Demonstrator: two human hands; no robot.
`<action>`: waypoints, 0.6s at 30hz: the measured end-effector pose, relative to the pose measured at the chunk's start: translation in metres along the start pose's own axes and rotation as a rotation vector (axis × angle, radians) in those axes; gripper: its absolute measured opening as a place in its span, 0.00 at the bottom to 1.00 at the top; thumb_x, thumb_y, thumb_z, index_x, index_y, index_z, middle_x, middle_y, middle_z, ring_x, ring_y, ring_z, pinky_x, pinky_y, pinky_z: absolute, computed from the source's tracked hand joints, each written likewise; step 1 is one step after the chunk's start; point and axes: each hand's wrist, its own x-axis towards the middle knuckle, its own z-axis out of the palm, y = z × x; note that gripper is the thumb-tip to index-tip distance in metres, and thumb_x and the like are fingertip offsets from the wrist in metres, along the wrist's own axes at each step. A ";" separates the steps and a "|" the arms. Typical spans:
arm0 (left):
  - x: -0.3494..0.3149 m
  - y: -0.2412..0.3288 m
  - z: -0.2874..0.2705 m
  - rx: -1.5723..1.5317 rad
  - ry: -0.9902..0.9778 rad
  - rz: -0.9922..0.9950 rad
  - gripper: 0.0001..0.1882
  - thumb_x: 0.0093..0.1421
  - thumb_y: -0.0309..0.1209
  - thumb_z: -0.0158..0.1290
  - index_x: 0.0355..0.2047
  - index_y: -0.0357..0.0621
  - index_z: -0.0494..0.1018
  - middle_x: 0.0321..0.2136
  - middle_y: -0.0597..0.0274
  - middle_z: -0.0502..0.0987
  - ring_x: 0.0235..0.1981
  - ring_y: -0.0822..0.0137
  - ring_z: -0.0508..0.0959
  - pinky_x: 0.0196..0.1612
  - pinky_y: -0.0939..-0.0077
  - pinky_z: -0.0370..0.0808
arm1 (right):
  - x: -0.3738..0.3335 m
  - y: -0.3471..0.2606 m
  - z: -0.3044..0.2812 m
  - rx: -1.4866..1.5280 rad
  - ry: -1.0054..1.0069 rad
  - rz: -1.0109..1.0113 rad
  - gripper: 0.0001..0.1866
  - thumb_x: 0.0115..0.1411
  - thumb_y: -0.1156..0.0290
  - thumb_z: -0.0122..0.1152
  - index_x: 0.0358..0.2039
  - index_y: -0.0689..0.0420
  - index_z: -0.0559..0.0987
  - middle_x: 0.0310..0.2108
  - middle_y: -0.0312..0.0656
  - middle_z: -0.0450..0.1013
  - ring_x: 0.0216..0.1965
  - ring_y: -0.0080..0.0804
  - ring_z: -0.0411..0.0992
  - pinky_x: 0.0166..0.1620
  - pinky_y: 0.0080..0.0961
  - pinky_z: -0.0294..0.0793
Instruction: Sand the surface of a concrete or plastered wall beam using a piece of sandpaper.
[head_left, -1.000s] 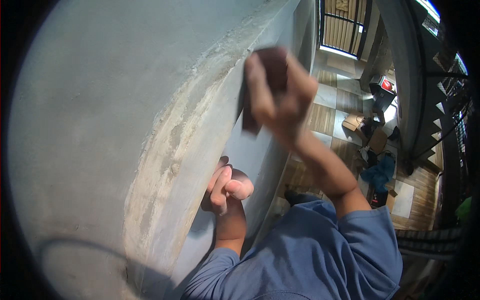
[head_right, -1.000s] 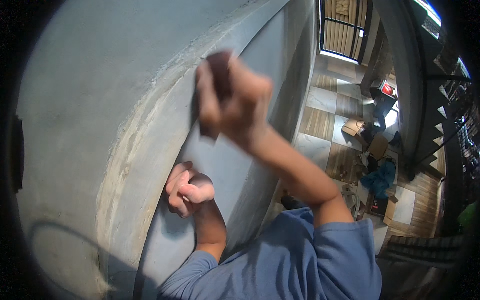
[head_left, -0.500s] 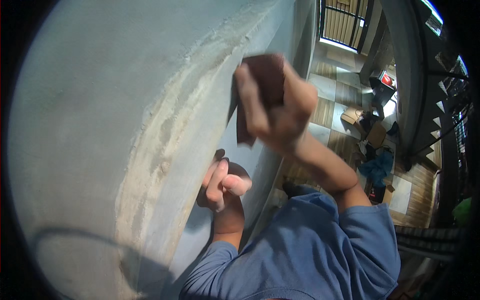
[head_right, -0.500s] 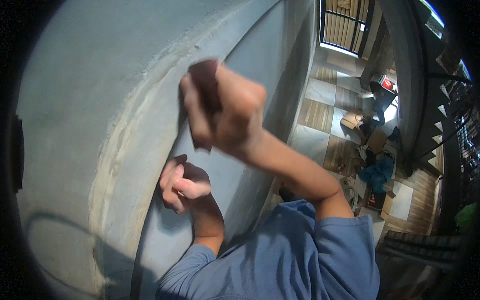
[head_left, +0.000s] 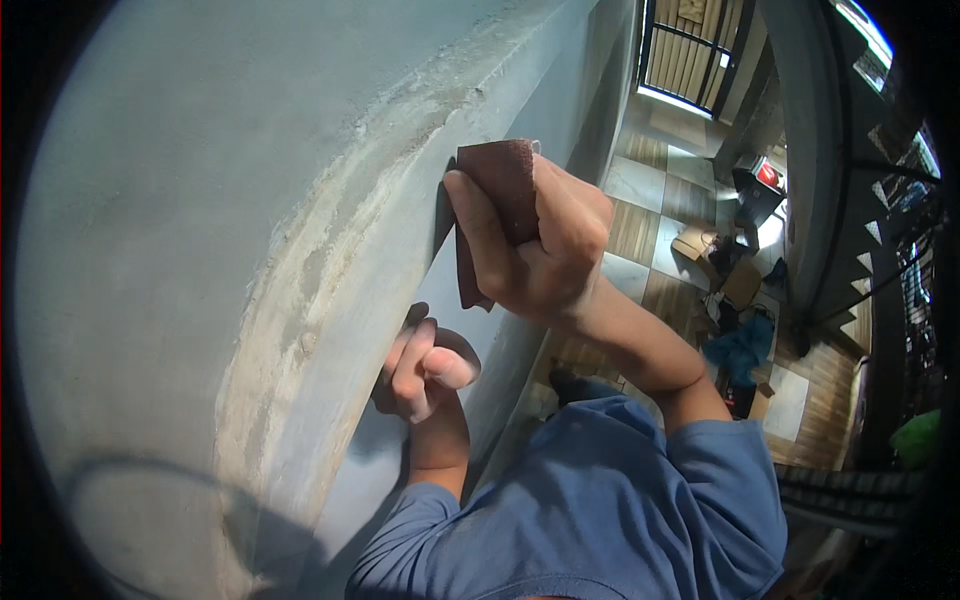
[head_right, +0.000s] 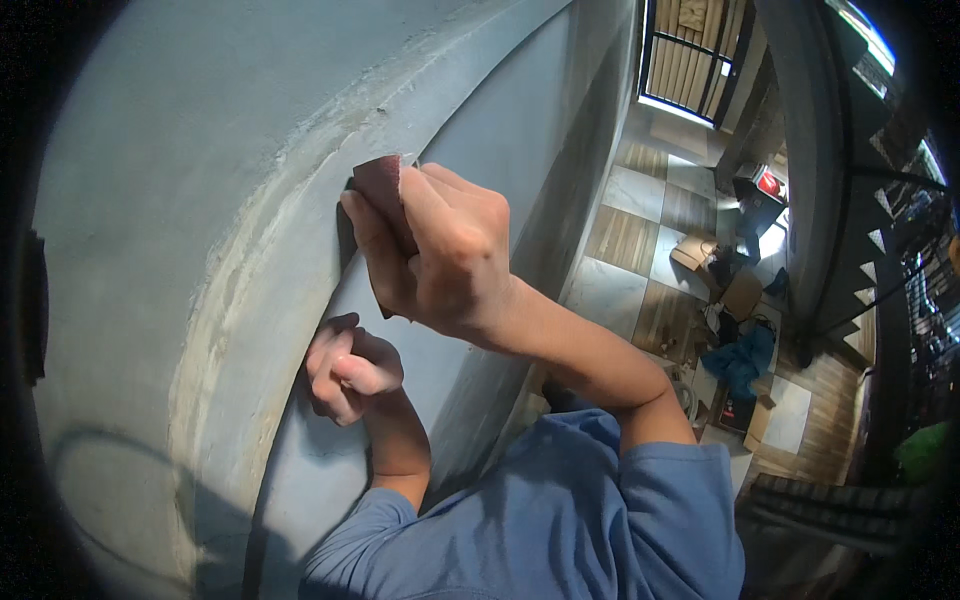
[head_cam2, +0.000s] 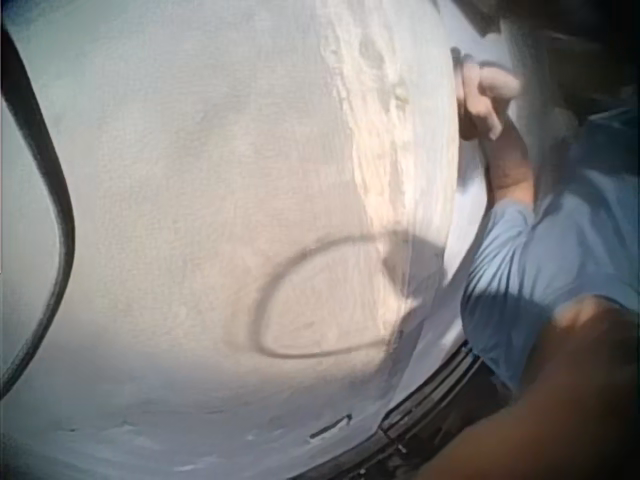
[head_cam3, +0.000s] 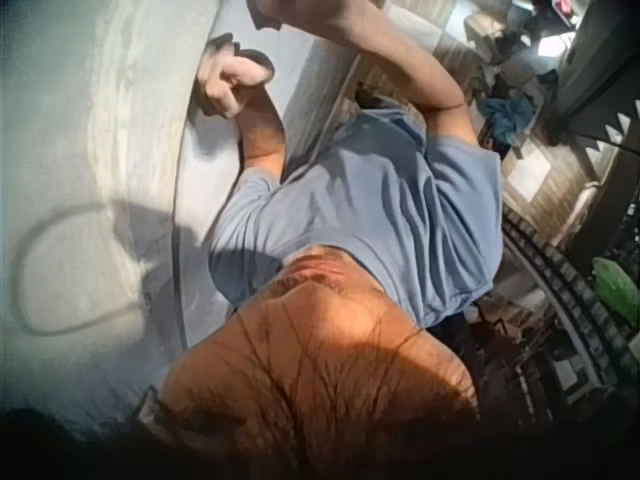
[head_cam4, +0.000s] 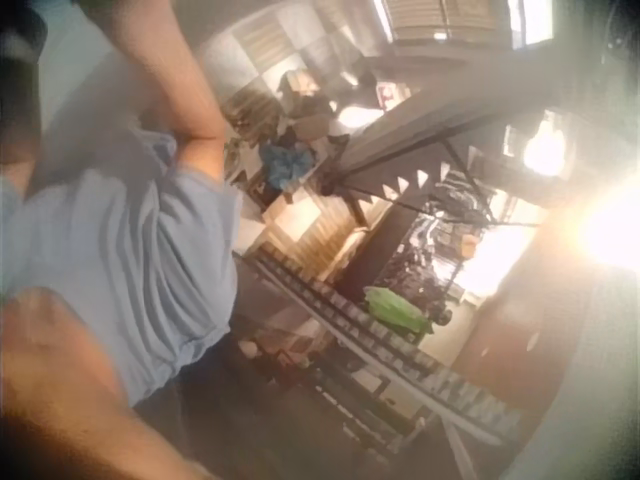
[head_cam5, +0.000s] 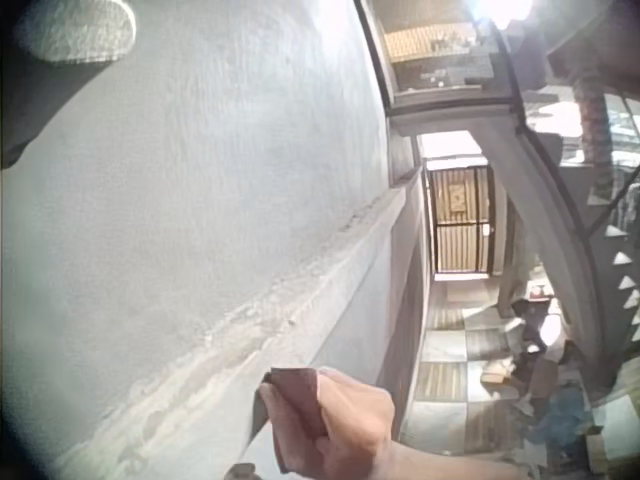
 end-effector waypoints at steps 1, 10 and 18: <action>0.001 0.000 0.004 -0.001 0.007 0.002 0.12 0.60 0.21 0.38 0.20 0.30 0.63 0.10 0.56 0.68 0.08 0.63 0.71 0.09 0.76 0.71 | 0.007 0.004 -0.004 -0.002 0.001 -0.007 0.05 0.54 0.78 0.64 0.25 0.62 0.76 0.12 0.45 0.67 0.14 0.32 0.70 0.19 0.26 0.68; 0.004 -0.004 0.000 0.068 -0.017 0.051 0.12 0.62 0.23 0.41 0.21 0.32 0.65 0.10 0.57 0.69 0.08 0.65 0.71 0.09 0.77 0.69 | 0.011 0.058 -0.015 0.073 -0.109 -0.094 0.05 0.50 0.81 0.69 0.26 0.63 0.79 0.17 0.42 0.72 0.15 0.29 0.70 0.19 0.21 0.66; 0.002 -0.001 0.005 0.132 -0.031 0.040 0.13 0.62 0.25 0.42 0.20 0.33 0.66 0.09 0.57 0.69 0.08 0.66 0.70 0.11 0.77 0.68 | 0.026 0.080 -0.025 0.083 -0.269 -0.283 0.09 0.44 0.80 0.72 0.22 0.62 0.77 0.15 0.40 0.69 0.15 0.31 0.65 0.17 0.26 0.62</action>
